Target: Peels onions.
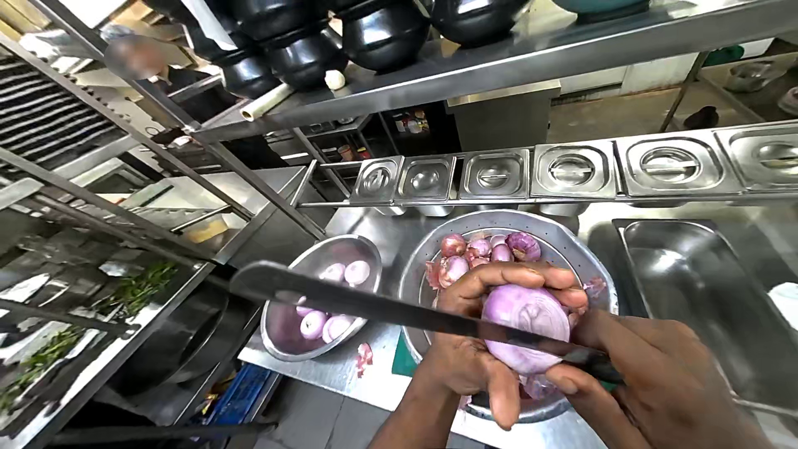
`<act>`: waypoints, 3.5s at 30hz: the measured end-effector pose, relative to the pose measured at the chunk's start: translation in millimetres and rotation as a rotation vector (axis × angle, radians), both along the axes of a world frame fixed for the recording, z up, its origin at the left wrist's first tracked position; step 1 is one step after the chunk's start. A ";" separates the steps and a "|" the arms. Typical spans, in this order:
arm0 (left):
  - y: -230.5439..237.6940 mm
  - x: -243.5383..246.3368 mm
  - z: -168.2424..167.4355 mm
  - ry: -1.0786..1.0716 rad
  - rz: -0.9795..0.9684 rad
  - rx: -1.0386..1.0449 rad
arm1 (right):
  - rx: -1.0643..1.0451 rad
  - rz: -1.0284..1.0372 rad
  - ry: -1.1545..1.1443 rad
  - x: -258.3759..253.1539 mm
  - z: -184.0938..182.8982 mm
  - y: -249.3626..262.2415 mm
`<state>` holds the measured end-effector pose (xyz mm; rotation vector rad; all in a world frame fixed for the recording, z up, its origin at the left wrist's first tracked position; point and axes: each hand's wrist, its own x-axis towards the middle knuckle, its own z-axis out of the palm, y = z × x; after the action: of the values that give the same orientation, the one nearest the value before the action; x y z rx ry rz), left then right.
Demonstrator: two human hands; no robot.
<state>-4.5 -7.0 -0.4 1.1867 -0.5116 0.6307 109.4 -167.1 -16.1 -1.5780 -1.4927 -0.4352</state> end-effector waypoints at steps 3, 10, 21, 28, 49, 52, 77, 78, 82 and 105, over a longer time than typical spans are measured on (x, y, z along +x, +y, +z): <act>1.5 -1.2 -5.5 0.000 -0.024 0.002 | -0.002 0.030 -0.024 0.4 0.1 -0.8; 2.0 -0.3 -8.8 0.015 -0.010 0.004 | 0.011 0.011 -0.026 0.9 1.5 -1.6; 0.7 2.4 -2.7 -0.031 0.050 0.052 | 0.002 -0.007 -0.056 -0.6 6.2 -1.0; 0.8 4.5 -3.9 -0.049 0.050 0.068 | -0.010 -0.032 -0.086 -1.7 6.1 -1.0; -21.3 19.8 -27.4 0.029 0.217 -0.224 | -0.055 -0.093 -0.277 -16.5 2.5 3.6; -18.8 25.5 -26.5 0.022 0.175 -0.294 | -0.080 -0.017 -0.295 -23.3 -5.7 7.2; -24.6 26.5 -28.5 -0.023 0.491 -0.131 | -0.036 -0.187 -0.069 -12.0 -1.5 17.2; -26.3 27.1 -28.9 -0.015 0.511 -0.147 | -0.021 -0.205 -0.106 -12.0 -2.5 18.1; -24.3 35.8 -28.7 0.113 0.548 -0.299 | -0.020 -0.170 -0.270 -19.2 -6.8 17.6; -12.4 38.1 -30.0 0.175 0.361 -0.384 | -0.082 -0.058 0.010 20.1 -2.0 36.0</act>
<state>33.6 -19.4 -30.4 0.9604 -0.0183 0.8796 129.4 -131.1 -18.0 -1.6883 -1.4769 -0.4027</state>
